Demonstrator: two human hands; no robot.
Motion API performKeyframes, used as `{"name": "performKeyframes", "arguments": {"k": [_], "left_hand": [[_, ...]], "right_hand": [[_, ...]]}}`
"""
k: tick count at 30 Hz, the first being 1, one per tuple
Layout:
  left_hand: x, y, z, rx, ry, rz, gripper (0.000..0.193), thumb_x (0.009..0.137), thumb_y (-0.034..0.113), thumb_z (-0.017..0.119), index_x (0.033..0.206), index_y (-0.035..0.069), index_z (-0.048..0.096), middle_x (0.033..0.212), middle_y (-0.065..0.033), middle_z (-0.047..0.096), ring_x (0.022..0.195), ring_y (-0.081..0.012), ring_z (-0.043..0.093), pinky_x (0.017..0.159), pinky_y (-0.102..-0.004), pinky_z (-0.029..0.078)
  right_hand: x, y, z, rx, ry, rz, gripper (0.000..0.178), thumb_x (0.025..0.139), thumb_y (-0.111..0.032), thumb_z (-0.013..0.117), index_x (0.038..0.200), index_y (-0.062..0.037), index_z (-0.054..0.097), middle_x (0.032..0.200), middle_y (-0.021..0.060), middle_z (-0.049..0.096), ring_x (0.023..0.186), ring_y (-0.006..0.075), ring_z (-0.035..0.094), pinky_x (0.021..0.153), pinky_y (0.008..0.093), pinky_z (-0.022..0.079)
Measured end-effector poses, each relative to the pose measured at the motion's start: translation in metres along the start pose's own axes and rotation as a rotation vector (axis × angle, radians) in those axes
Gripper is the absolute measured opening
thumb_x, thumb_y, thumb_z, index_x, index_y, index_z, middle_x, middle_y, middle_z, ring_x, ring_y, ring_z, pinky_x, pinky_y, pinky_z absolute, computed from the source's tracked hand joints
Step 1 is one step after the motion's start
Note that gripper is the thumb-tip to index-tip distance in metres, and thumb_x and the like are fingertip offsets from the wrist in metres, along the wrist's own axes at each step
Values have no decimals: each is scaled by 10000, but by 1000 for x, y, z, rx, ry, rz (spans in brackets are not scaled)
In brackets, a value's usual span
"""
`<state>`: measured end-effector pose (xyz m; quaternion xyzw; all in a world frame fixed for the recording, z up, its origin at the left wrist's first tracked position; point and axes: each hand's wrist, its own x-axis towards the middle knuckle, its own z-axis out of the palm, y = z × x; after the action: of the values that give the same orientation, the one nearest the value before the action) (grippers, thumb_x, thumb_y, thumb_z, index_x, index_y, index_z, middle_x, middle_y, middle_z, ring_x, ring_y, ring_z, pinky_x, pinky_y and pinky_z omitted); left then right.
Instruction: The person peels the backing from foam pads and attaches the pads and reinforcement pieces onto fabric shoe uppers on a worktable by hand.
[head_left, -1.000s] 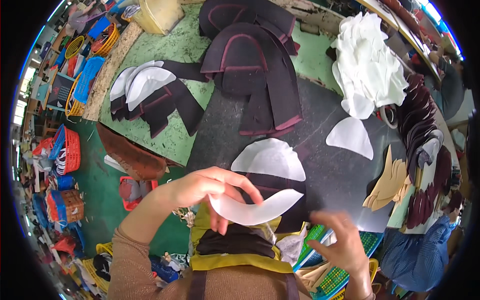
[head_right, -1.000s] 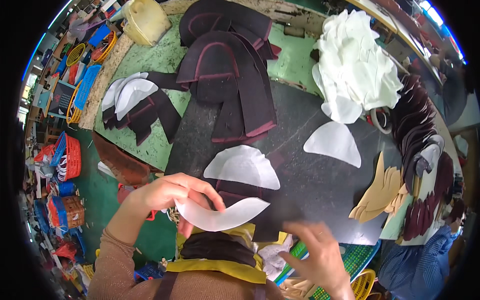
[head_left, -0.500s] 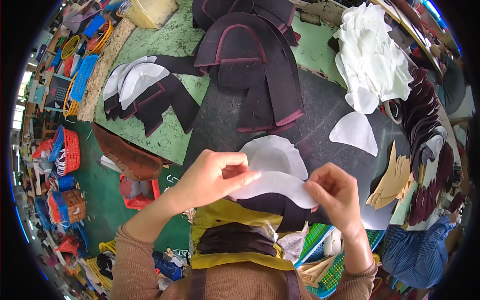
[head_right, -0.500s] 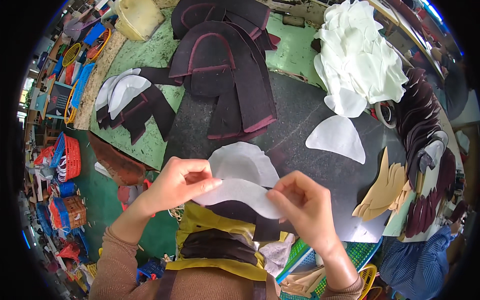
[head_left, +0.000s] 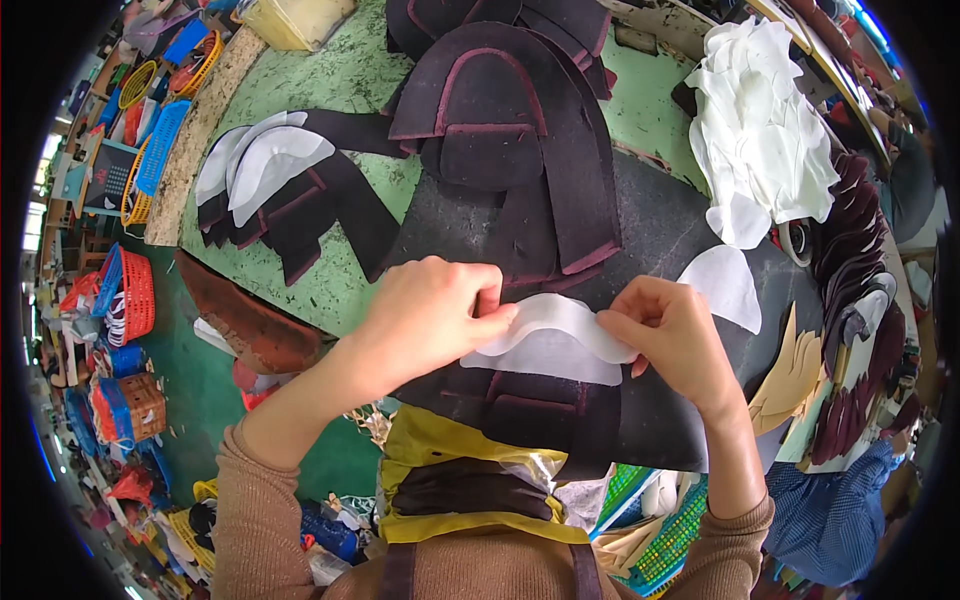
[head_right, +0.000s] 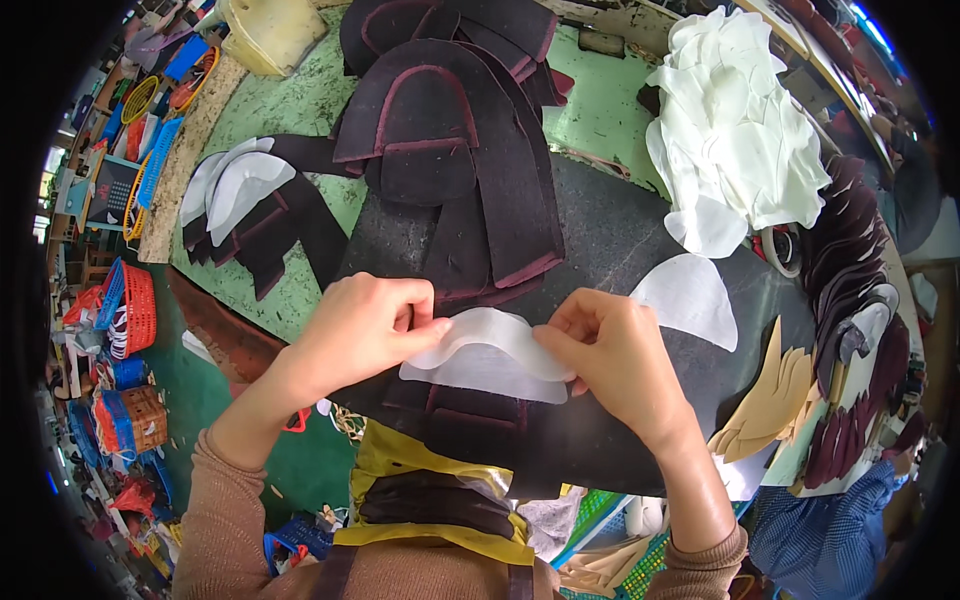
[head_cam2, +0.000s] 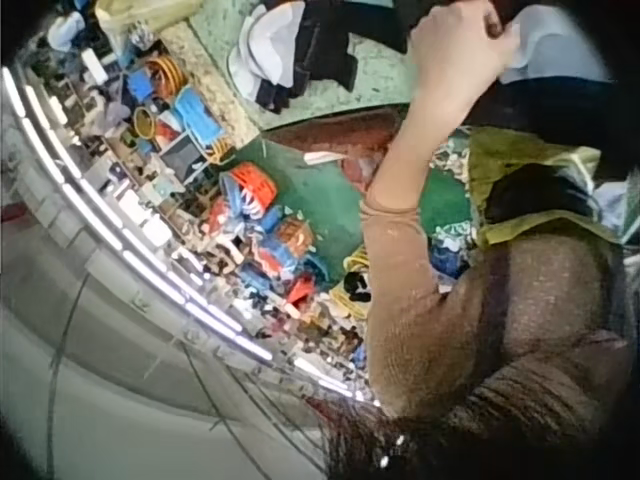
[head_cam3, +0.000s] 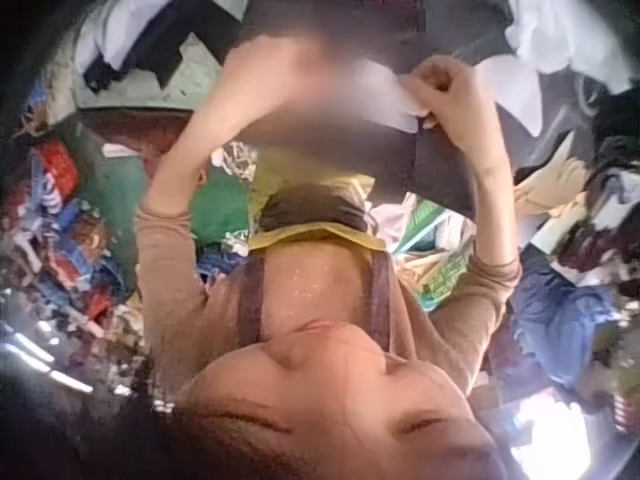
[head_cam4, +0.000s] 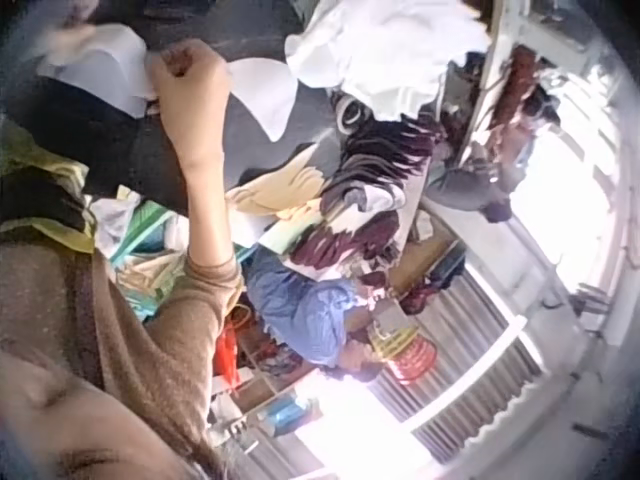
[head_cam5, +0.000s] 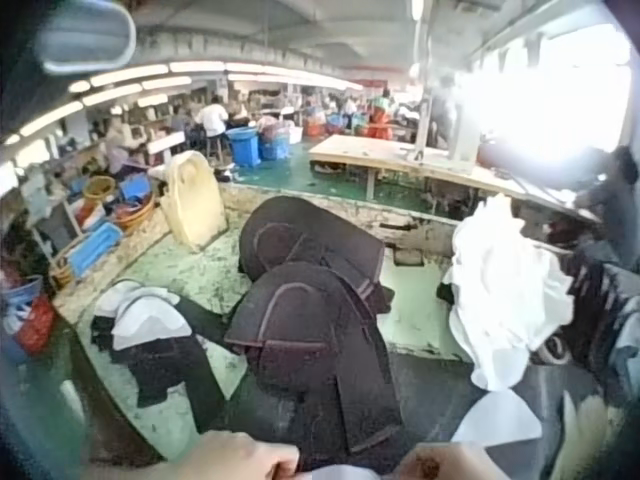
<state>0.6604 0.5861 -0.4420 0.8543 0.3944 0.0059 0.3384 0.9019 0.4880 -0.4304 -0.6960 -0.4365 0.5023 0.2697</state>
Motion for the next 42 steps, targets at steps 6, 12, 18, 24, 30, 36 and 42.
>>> {"name": "performKeyframes", "arguments": {"k": [6, 12, 18, 24, 30, 36, 42], "left_hand": [[-6, 16, 18, -51, 345, 473, 196, 805, 168, 758, 951, 88, 655, 1000, -95, 686, 945, -293, 678, 783, -392, 554], [-7, 25, 67, 55, 202, 560, 695, 792, 236, 758, 1389, -7, 497, 1433, -151, 485, 1348, -344, 472, 1126, -461, 402], [-4, 30, 77, 94, 234, 552, 517, 798, 186, 722, 1309, 182, 642, 1462, -140, 464, 1353, -355, 468, 1120, -509, 393], [-17, 31, 68, 53, 195, 620, 547, 831, 171, 719, 1363, 156, 592, 1507, -202, 409, 1378, -417, 432, 1125, -506, 386], [-40, 47, 53, -486, 302, 490, 753, 864, 290, 724, 1505, 90, 382, 1568, -264, 272, 1468, -428, 282, 1171, -488, 295], [-43, 59, 17, -785, -180, 152, 238, 828, 104, 784, 998, 38, 630, 1013, -75, 664, 943, -180, 635, 871, -307, 483], [-49, 91, 34, -55, 313, 498, 193, 859, 114, 778, 966, 28, 643, 738, -63, 671, 600, -173, 656, 575, -281, 504]], "right_hand": [[0, -10, -5, -88, -14, 27, 199, 885, -140, 702, 870, 57, 678, 656, 83, 664, 540, 114, 638, 491, 254, 519], [1, -14, -16, -238, -95, 27, 181, 870, -100, 663, 798, 63, 633, 670, 133, 685, 534, 184, 674, 481, 289, 530], [-19, 8, -17, -439, -94, 15, 233, 899, -188, 664, 752, -8, 650, 580, 131, 650, 543, 267, 685, 573, 364, 551], [-69, 28, -2, -534, 156, -35, 191, 885, -208, 710, 807, -39, 668, 704, 101, 678, 670, 289, 684, 642, 396, 540], [-75, 13, 19, 74, 172, -356, 323, 847, -108, 775, 1067, 7, 568, 1008, 83, 598, 918, 198, 604, 843, 323, 499], [-99, 12, 13, 729, -72, -192, 293, 865, -52, 775, 1062, 9, 568, 1005, 13, 606, 867, 46, 565, 743, 233, 495], [-110, 9, 13, -149, 293, -443, 142, 857, -84, 756, 858, -4, 639, 746, 87, 636, 670, 160, 630, 595, 294, 485]]}}
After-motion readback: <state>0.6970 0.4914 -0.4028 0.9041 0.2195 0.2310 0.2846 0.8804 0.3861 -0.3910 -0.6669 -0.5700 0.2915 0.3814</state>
